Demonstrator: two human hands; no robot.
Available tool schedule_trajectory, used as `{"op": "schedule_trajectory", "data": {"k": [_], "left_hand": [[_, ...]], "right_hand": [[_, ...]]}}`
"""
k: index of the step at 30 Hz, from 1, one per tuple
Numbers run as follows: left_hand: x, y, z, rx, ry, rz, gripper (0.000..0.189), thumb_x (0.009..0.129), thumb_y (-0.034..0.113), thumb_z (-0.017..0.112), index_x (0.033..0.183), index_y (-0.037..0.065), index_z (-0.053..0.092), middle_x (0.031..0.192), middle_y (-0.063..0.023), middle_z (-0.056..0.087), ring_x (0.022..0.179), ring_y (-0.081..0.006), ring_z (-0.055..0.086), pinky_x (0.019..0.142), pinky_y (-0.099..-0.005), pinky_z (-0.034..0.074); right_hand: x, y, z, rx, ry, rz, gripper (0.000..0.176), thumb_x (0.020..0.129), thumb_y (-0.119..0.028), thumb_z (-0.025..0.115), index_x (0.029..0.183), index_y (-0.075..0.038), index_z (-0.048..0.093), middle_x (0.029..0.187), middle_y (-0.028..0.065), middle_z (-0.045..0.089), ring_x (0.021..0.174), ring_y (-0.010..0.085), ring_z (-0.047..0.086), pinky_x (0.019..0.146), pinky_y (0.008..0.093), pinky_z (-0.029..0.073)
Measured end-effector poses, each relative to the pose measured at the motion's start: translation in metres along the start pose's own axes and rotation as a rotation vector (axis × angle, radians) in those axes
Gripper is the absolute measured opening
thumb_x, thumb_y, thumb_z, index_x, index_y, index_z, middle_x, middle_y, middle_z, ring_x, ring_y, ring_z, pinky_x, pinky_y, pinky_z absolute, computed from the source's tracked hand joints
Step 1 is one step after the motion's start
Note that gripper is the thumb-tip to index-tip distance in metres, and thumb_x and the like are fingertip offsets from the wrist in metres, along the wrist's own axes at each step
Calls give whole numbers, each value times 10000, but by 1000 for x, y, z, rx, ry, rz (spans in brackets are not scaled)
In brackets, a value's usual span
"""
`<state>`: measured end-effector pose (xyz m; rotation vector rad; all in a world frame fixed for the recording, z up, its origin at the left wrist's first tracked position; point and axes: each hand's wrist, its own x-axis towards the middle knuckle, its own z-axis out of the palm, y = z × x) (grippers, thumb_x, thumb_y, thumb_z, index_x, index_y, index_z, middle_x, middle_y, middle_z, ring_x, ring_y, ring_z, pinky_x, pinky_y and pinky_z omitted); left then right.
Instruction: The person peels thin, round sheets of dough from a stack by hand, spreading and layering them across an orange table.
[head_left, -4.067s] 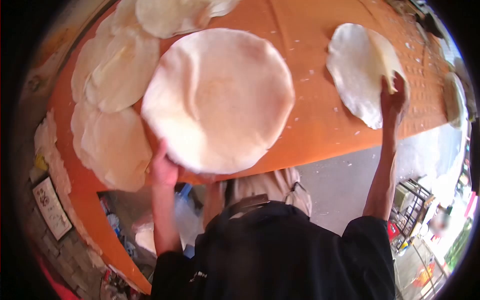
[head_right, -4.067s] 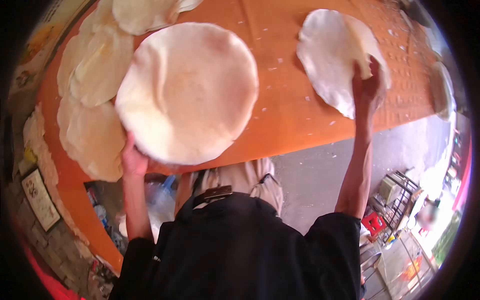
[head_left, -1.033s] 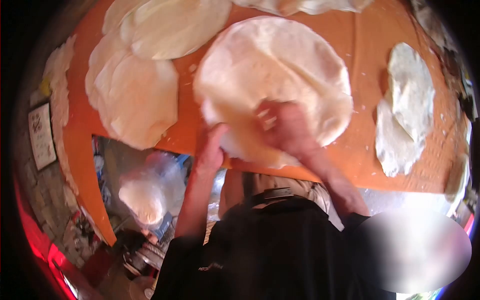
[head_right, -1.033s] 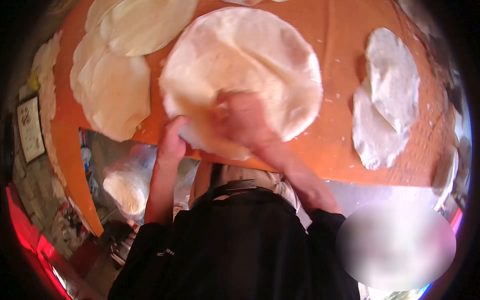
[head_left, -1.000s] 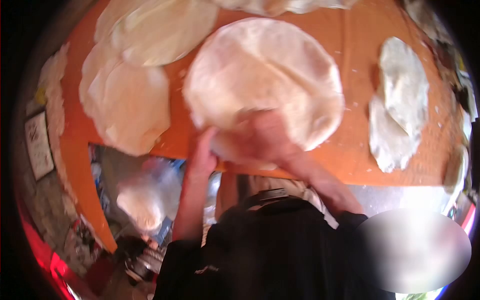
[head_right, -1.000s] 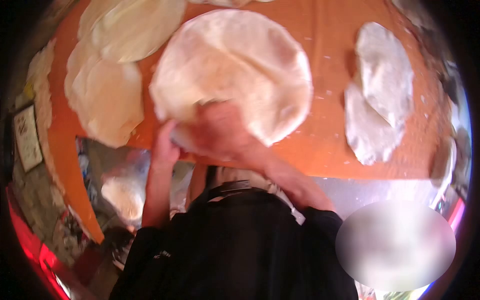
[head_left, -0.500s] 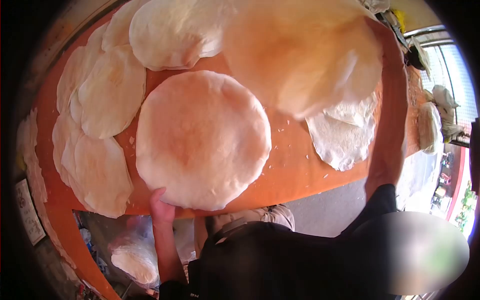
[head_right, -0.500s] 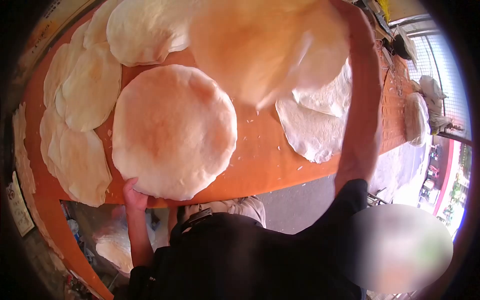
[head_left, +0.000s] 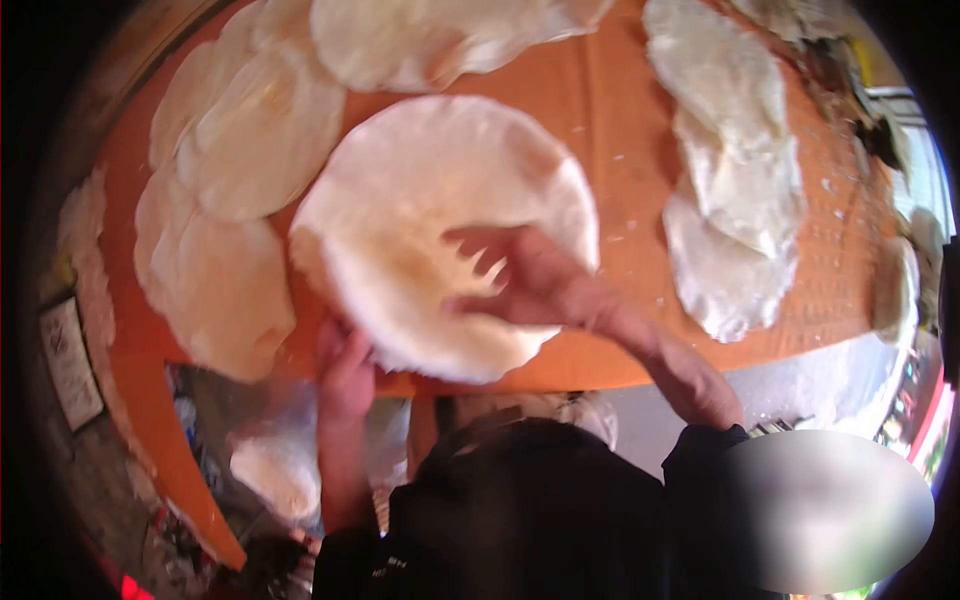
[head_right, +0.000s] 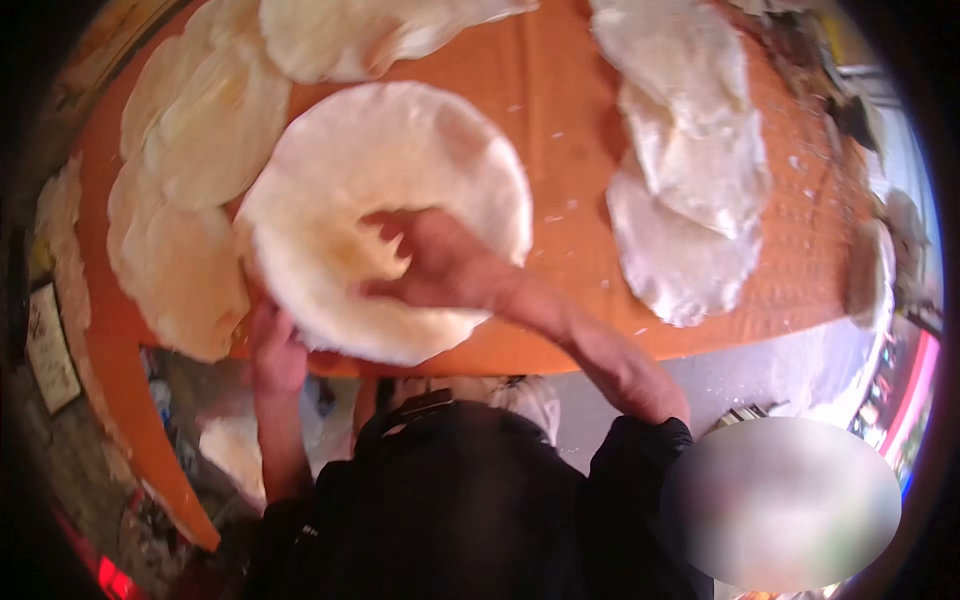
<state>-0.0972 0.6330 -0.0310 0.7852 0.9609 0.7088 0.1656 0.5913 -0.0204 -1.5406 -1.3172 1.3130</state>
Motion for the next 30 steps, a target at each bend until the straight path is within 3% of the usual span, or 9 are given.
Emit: {"op": "schedule_trajectory", "data": {"k": [4,7,10,15,18,21,23,25,30], "left_hand": [[9,1,2,140,21,-21,494,834,175,667,1242,-7,456,1103,-72,567,1022,-157,540,907,-313,422],[13,-3,7,74,43,5,475,817,142,693,1217,-22,495,1114,-78,592,985,-156,575,847,-292,464],[16,-5,5,84,127,-61,371,803,109,711,1124,-15,572,1043,-72,632,923,-154,607,809,-292,489],[16,-23,-14,113,173,-26,393,802,68,673,1167,-6,547,1083,-84,617,951,-160,600,808,-303,494],[10,-38,-20,87,210,28,397,822,64,609,1205,8,524,1084,-78,607,972,-182,597,848,-331,482],[11,-67,-59,-67,305,-203,269,821,77,593,1083,14,593,1032,-66,629,993,-188,594,825,-362,501],[9,-74,-64,-155,299,-185,491,769,-8,603,1242,22,475,1117,-94,572,1002,-231,581,844,-362,493],[7,-68,-59,-181,258,-151,514,763,-11,602,1257,20,466,1143,-102,563,1038,-240,566,869,-369,481],[10,-85,-78,-209,211,-175,548,798,49,591,1319,33,422,1242,-101,533,1130,-263,528,949,-395,442]], "right_hand": [[14,-17,56,12,-165,140,344,760,-104,724,1079,-11,635,892,86,645,761,141,604,690,266,503],[14,1,59,262,-134,139,263,777,-109,708,1021,-25,661,862,72,637,743,129,588,661,273,496],[12,-12,80,-24,-71,-42,205,787,-84,659,971,6,661,759,100,634,691,144,599,620,277,488],[21,7,67,213,77,199,133,815,-112,600,813,11,650,658,139,614,618,143,598,582,296,480],[21,18,91,-92,52,7,132,821,-117,611,820,9,648,723,98,661,666,118,609,621,287,486],[30,17,99,-341,-55,-232,130,795,-123,625,767,4,630,705,103,649,607,146,614,563,301,488],[40,11,57,103,-9,128,165,824,-166,612,773,-10,628,744,95,656,583,159,613,546,318,503],[30,11,-16,589,66,11,286,871,-249,583,883,35,611,811,121,664,670,212,667,576,330,549],[19,-26,-197,582,431,-36,251,874,-226,564,927,6,643,831,106,669,735,201,658,672,307,548]]}}
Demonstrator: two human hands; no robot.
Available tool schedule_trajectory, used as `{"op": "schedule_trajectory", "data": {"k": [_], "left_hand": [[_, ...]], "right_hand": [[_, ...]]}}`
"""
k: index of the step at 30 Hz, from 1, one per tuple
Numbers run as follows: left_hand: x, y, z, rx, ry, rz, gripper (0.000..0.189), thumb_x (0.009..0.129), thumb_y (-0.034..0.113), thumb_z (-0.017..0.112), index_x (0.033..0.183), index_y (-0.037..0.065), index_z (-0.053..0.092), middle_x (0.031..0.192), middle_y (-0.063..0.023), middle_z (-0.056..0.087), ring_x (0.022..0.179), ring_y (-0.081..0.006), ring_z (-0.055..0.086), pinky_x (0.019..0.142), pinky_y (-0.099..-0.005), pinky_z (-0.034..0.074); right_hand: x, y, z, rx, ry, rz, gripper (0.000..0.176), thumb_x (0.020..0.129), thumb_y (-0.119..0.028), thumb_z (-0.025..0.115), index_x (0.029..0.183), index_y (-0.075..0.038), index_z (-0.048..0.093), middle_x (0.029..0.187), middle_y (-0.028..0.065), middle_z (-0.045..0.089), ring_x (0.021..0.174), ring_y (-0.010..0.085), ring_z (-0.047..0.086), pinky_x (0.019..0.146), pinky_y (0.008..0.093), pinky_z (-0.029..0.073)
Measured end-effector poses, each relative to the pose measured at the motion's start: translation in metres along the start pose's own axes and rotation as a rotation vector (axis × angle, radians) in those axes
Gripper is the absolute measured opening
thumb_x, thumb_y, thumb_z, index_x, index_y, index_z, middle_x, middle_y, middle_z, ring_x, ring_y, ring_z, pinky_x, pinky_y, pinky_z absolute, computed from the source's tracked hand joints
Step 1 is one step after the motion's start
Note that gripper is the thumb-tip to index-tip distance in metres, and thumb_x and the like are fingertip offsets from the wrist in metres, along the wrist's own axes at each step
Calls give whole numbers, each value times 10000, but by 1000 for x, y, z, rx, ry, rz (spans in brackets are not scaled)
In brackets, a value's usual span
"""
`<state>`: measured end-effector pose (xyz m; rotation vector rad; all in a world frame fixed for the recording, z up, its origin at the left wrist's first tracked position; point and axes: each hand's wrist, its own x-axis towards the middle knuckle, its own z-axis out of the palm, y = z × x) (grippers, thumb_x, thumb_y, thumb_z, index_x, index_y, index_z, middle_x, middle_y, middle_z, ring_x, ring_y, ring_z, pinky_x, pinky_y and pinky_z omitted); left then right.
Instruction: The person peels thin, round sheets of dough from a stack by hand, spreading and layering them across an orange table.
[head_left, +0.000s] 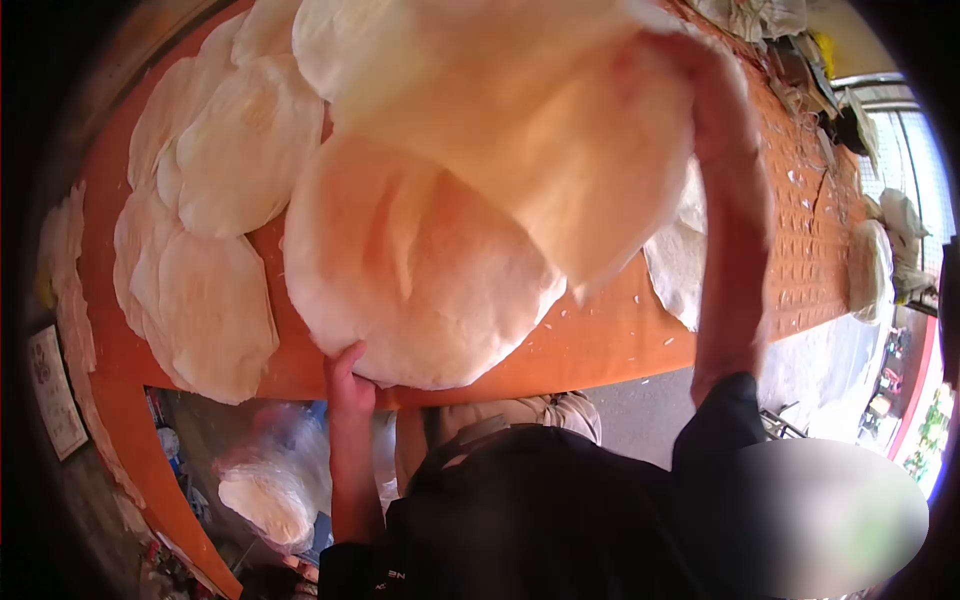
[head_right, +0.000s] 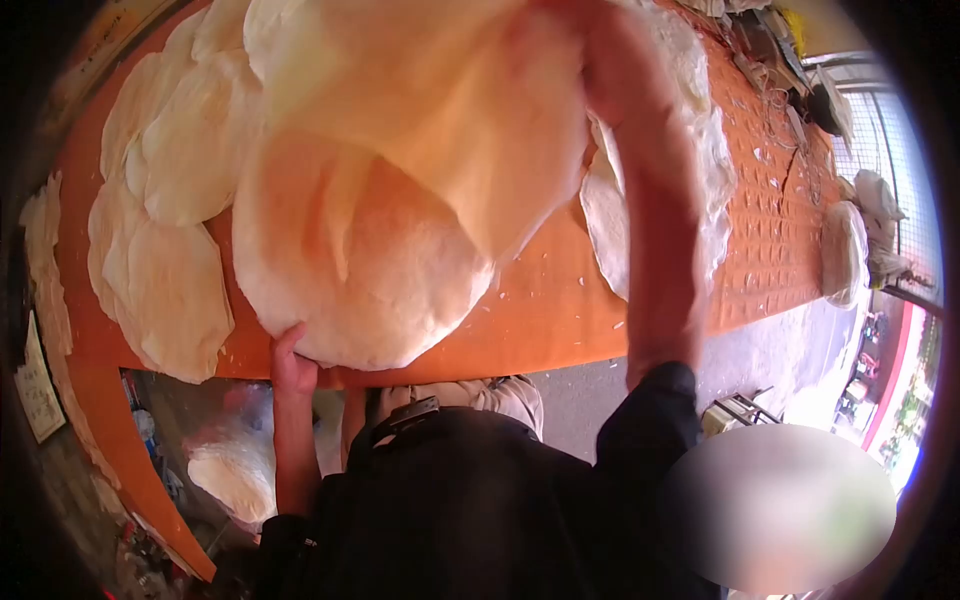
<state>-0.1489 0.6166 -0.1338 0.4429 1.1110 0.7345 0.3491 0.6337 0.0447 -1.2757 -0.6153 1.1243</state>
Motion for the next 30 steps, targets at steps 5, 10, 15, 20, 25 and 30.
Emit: {"op": "schedule_trajectory", "data": {"k": [5,10,15,20,25,30], "left_hand": [[-6,7,8,8,-37,-26,562,801,64,595,1332,38,413,1283,-98,509,1179,-269,495,999,-406,407],[-8,8,6,14,-18,-89,569,828,109,590,1353,47,382,1288,-96,506,1186,-268,491,961,-415,428],[-22,26,17,-28,-137,-134,563,863,152,556,1379,52,354,1329,-104,486,1217,-268,474,955,-420,425],[-40,45,48,37,-241,111,549,862,148,575,1353,15,369,1315,-114,488,1208,-251,480,971,-397,411],[-37,53,99,213,-243,210,549,842,209,682,1278,-15,434,1209,-74,536,1111,-157,507,953,-302,397],[-31,48,87,219,-186,196,596,832,216,689,1304,-19,412,1200,-87,547,1092,-170,528,950,-310,405]], "right_hand": [[14,-60,-85,137,125,-96,267,896,-186,512,1014,31,615,941,111,661,850,192,640,762,309,516],[-30,25,-245,-36,513,-56,372,882,-188,574,1200,4,557,1110,110,635,1013,218,616,908,353,490],[-83,111,-270,-412,1050,225,251,847,-232,659,1024,-61,610,797,89,652,572,159,595,523,287,512],[-94,109,-45,-501,310,-101,415,868,-255,654,1195,-15,569,939,56,632,804,106,575,720,247,470],[-123,137,162,-485,-467,193,497,726,-251,800,1141,-52,613,916,118,649,799,177,624,722,334,513],[-114,161,171,-385,-499,197,275,782,-118,705,1019,11,651,832,89,666,722,146,609,665,269,490]]}}
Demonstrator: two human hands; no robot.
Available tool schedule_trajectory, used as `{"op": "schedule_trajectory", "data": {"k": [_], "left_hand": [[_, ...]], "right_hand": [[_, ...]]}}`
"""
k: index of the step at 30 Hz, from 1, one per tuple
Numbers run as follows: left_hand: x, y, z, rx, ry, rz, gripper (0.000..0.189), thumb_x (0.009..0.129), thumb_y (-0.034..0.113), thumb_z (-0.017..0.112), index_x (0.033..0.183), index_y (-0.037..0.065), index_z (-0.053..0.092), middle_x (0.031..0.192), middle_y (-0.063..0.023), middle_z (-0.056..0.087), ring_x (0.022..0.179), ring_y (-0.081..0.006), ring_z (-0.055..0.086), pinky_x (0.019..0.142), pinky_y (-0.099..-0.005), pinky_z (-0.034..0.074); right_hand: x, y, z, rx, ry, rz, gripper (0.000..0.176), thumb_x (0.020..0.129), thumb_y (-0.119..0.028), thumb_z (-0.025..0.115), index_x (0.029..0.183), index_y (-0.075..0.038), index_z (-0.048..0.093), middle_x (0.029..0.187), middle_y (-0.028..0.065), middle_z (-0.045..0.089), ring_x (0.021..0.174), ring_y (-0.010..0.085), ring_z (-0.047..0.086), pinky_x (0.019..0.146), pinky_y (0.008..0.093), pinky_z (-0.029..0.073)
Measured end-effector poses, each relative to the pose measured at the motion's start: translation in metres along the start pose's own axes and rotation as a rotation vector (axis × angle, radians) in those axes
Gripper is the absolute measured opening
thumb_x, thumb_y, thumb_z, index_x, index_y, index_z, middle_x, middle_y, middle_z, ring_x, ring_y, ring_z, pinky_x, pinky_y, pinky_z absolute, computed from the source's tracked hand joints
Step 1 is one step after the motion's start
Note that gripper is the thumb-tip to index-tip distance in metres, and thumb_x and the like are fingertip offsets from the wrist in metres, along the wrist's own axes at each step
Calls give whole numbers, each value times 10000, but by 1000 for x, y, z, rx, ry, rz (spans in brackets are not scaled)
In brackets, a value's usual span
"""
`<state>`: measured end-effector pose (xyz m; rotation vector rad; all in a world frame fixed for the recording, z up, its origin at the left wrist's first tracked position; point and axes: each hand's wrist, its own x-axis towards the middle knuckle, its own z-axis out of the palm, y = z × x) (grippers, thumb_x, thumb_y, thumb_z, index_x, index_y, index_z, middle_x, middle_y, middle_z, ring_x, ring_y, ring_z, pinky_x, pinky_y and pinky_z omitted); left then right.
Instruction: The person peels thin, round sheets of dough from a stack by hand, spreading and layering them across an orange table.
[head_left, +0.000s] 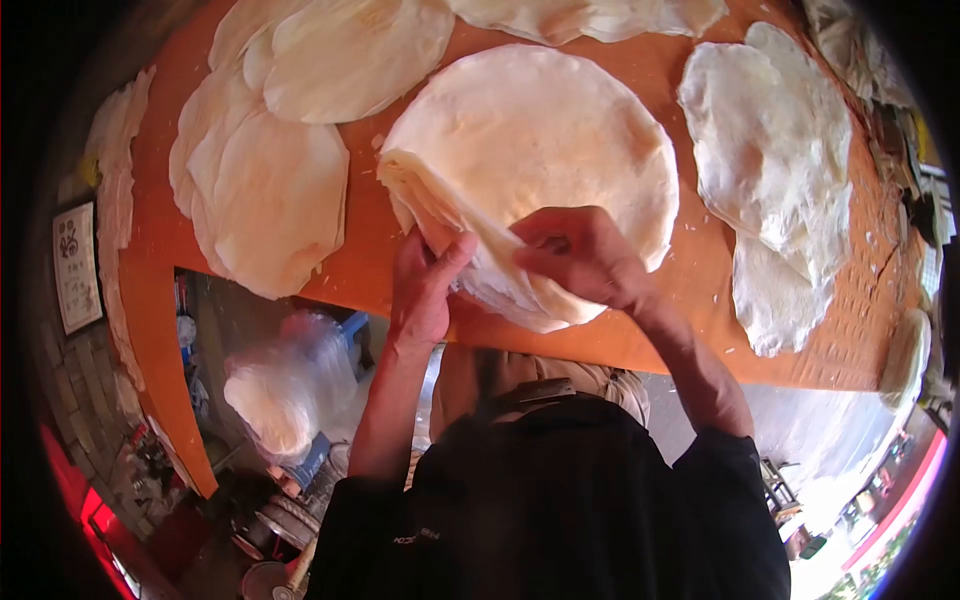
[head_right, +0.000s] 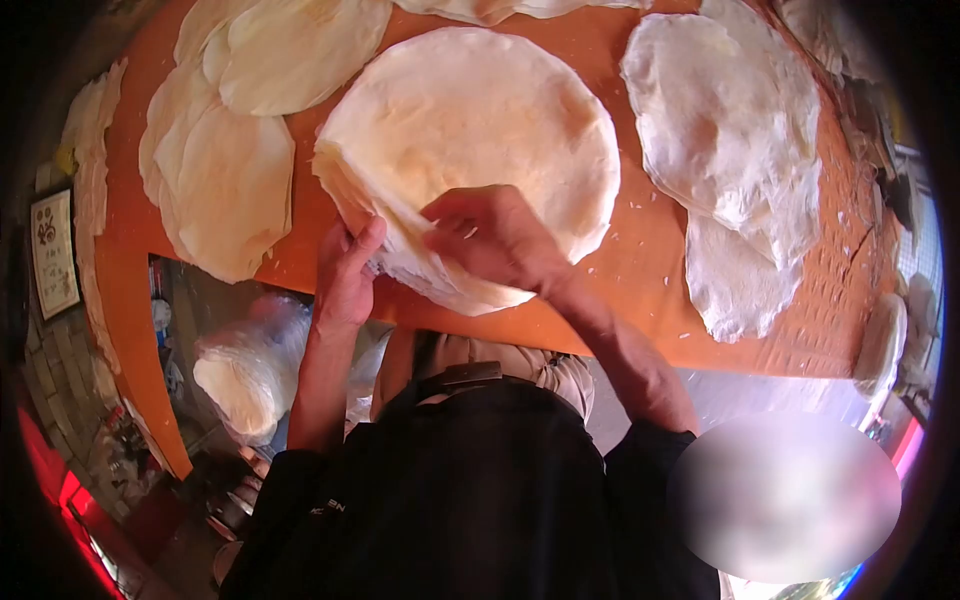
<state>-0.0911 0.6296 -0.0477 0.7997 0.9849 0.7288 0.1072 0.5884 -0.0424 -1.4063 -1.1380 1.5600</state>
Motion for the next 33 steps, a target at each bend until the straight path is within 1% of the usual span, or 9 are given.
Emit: {"op": "schedule_trajectory", "data": {"k": [3,6,10,15,19,23,26,30,33], "left_hand": [[-2,-2,-5,-107,-22,-19,574,834,174,654,1311,-19,401,1183,-93,559,1103,-180,529,956,-316,410],[-4,-7,-19,-171,-37,-83,558,830,150,632,1308,-20,400,1163,-95,569,1077,-184,550,930,-322,435],[-7,-4,-13,-164,36,-84,516,825,117,641,1280,-11,434,1149,-91,574,1028,-184,577,887,-329,465],[-6,-21,-23,-66,111,-82,468,833,92,655,1253,-2,471,1160,-83,574,1019,-176,575,883,-331,466],[-6,-21,-19,-119,120,-51,479,844,125,662,1259,-8,465,1169,-81,573,1038,-171,563,897,-321,454],[-4,-17,-17,-171,160,-61,465,837,105,645,1250,-12,468,1146,-71,572,1039,-171,558,895,-318,450],[-5,-23,-23,-111,153,-77,452,802,62,586,1235,-19,483,1139,-77,577,1051,-184,561,910,-318,447],[-6,-44,-41,-95,239,-118,477,728,-9,514,1205,-20,508,1117,-90,590,1050,-205,569,920,-327,448],[-9,-49,-46,-181,259,-86,481,709,-43,550,1189,-28,521,1108,-112,604,1025,-235,590,907,-354,471]], "right_hand": [[7,6,-8,173,-62,189,237,826,-103,657,1003,54,638,825,50,661,731,134,610,637,294,488],[10,13,17,119,104,100,174,832,-115,642,914,38,645,724,90,650,656,135,598,593,316,474],[17,11,30,-446,88,-135,133,851,-154,640,871,-22,644,613,83,587,603,90,522,564,289,443],[18,19,-10,54,135,94,168,884,-85,591,770,35,620,668,-33,580,630,48,484,522,242,421],[21,19,12,-279,17,-6,142,851,-131,668,807,-1,633,710,14,604,655,70,523,597,255,440],[21,9,25,12,-40,221,129,821,-144,687,827,-22,646,705,37,625,701,89,558,635,268,444],[30,25,20,126,7,177,127,833,-139,655,823,-14,637,671,32,612,670,114,574,594,299,452],[31,27,37,-529,-56,-291,172,864,-154,604,799,4,622,670,40,638,613,156,594,542,322,470],[34,21,-3,-72,16,91,194,822,-174,635,850,18,632,653,83,615,611,186,627,535,327,498]]}}
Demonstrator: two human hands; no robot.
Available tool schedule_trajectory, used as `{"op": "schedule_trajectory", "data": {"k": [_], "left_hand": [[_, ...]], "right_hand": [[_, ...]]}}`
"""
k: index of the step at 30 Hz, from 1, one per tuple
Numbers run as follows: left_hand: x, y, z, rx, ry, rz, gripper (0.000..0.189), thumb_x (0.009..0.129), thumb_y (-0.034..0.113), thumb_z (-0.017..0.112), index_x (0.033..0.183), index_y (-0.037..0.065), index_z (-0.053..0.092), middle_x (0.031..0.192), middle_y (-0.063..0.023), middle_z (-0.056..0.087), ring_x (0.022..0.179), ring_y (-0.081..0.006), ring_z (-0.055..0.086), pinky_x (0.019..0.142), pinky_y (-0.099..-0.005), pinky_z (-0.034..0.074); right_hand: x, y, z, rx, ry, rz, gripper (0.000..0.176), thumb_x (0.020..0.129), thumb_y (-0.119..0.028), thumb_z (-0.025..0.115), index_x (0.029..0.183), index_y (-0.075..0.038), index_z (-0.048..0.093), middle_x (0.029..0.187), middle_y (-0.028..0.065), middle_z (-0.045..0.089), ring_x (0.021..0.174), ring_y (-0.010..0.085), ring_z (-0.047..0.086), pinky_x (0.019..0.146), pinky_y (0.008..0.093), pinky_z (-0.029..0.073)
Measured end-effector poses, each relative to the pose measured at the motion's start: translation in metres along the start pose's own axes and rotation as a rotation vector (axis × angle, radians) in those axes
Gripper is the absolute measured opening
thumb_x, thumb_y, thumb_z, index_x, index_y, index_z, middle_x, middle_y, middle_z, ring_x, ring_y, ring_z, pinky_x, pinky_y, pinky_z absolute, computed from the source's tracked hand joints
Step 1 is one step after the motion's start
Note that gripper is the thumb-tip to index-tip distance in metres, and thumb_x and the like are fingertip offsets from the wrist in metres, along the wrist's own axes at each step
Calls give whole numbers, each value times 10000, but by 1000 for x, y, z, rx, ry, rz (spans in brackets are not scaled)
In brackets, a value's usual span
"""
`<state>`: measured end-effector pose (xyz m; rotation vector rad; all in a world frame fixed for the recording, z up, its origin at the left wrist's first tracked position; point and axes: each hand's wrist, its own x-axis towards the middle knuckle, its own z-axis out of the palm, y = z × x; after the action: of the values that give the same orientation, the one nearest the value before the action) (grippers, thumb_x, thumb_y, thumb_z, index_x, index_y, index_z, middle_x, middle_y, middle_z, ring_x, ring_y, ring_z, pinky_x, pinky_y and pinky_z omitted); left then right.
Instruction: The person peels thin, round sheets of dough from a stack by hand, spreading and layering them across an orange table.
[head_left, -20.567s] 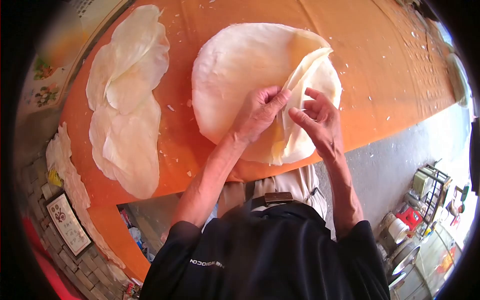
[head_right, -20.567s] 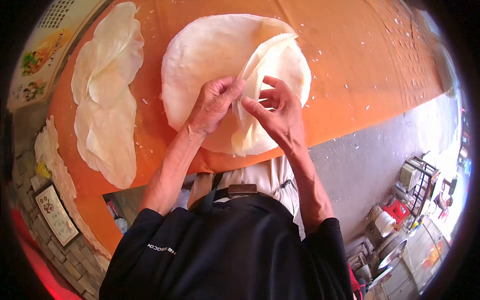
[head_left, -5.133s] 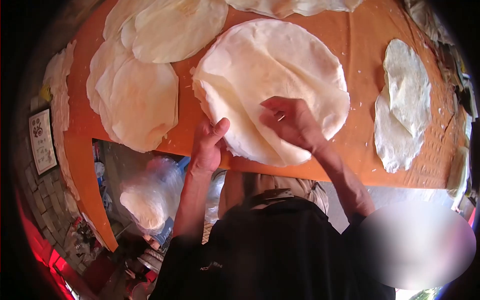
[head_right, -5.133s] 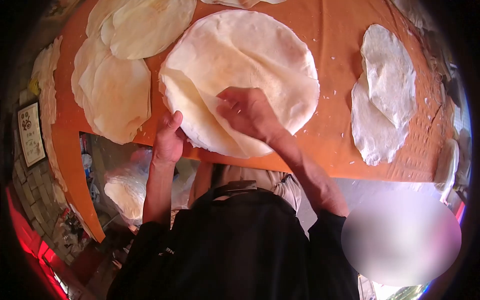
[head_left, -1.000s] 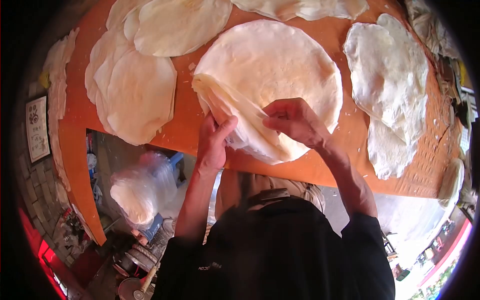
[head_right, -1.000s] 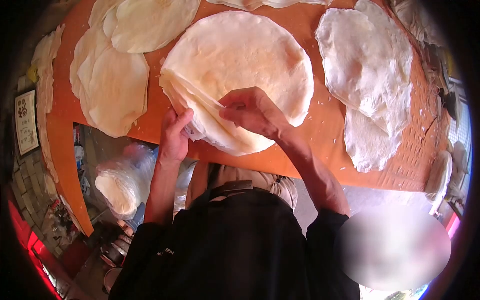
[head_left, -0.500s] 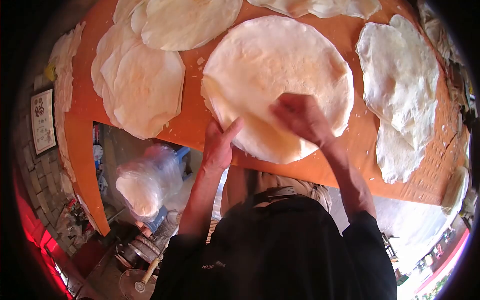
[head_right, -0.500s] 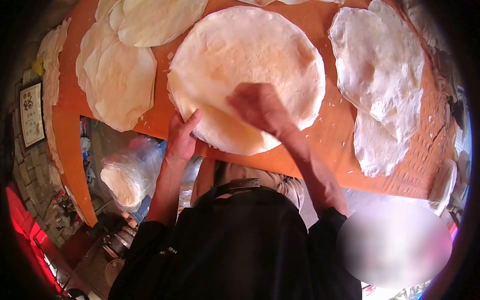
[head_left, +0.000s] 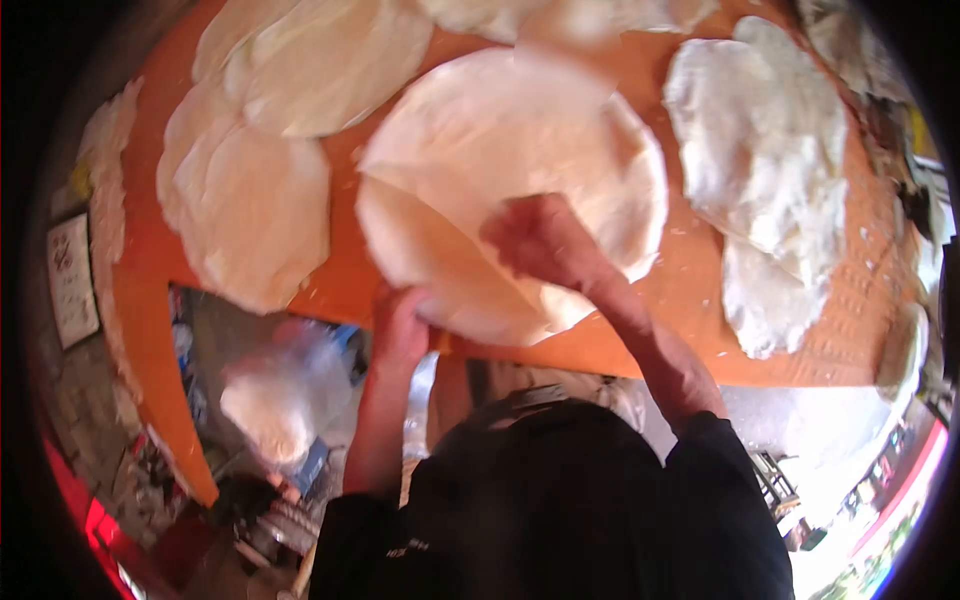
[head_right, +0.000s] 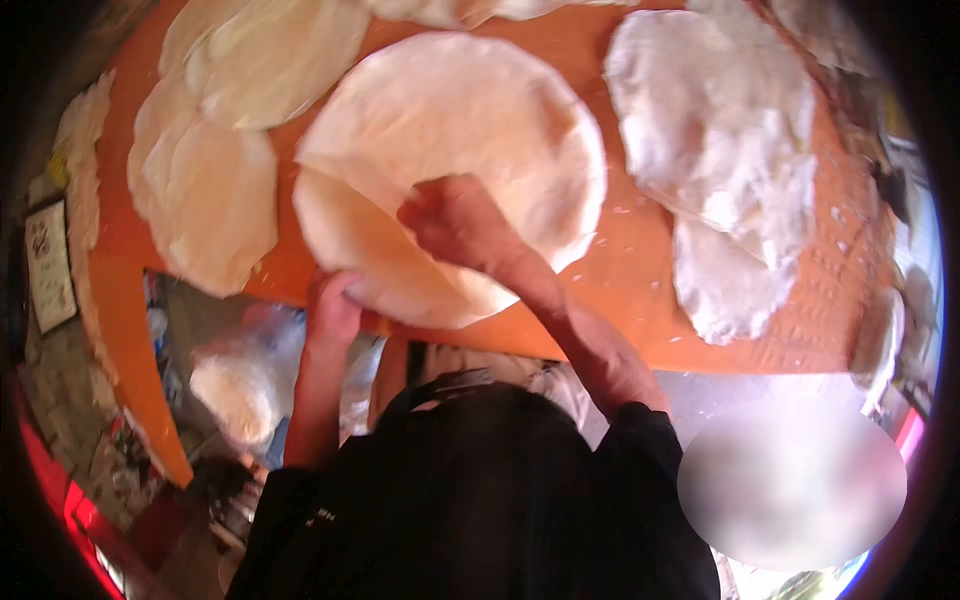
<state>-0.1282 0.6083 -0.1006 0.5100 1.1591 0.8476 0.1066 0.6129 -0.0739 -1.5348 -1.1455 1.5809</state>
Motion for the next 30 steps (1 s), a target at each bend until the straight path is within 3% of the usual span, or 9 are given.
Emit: {"op": "schedule_trajectory", "data": {"k": [1,6,8,10,14,18,24,29,30], "left_hand": [[1,-4,-4,-10,8,-4,497,700,-52,563,1195,-28,519,1130,-120,602,1043,-240,586,922,-363,463],[0,-11,-8,-62,-40,-50,550,710,-41,540,1255,-2,468,1205,-104,556,1126,-246,535,956,-380,441],[7,-19,-24,-43,-49,-76,600,720,-17,518,1312,19,426,1248,-98,529,1155,-251,516,978,-392,430],[9,-20,-27,-38,-61,-73,605,702,-3,526,1300,9,439,1252,-103,529,1158,-259,516,983,-396,429],[13,-21,-28,-57,-73,-83,613,684,6,527,1292,-4,449,1257,-108,530,1171,-274,510,986,-412,435],[14,-18,-30,24,-95,-99,621,671,2,509,1289,2,451,1252,-106,528,1169,-279,510,971,-433,450],[18,-27,-51,321,-158,31,622,668,7,488,1289,27,457,1253,-104,521,1175,-296,499,994,-458,428],[15,-26,-47,180,-116,-17,631,685,11,493,1313,41,440,1291,-110,497,1208,-302,477,1014,-467,408],[15,-27,-50,196,-128,0,634,691,15,496,1321,45,432,1302,-111,489,1218,-303,469,1020,-469,402]], "right_hand": [[-13,-20,-28,354,161,143,185,849,-158,611,901,17,637,690,83,618,599,168,624,504,304,504],[-87,-54,-196,168,680,-39,235,849,-214,614,973,-22,667,630,50,585,493,127,556,479,246,475],[-129,-53,-252,-208,951,-250,279,858,-158,578,1089,-17,645,927,83,649,773,167,632,711,281,525],[-168,-66,-302,593,920,-167,365,885,-182,597,1196,8,568,1132,102,625,984,191,625,866,317,510],[-185,-109,-314,349,1009,-243,342,903,-158,566,1202,7,544,1043,101,653,922,210,648,822,326,532],[-130,-97,-392,467,466,-214,276,897,-156,565,1130,-8,578,944,87,662,839,176,653,748,296,539],[-4,-126,-524,426,553,-428,171,908,-151,545,971,-11,618,849,72,655,751,156,631,633,302,527],[-14,-107,-626,-865,865,-256,127,892,-121,536,976,-60,608,870,69,650,773,157,631,607,326,527],[-14,-86,-630,-785,923,-206,140,886,-121,537,988,-49,602,872,84,653,776,181,637,638,339,535]]}}
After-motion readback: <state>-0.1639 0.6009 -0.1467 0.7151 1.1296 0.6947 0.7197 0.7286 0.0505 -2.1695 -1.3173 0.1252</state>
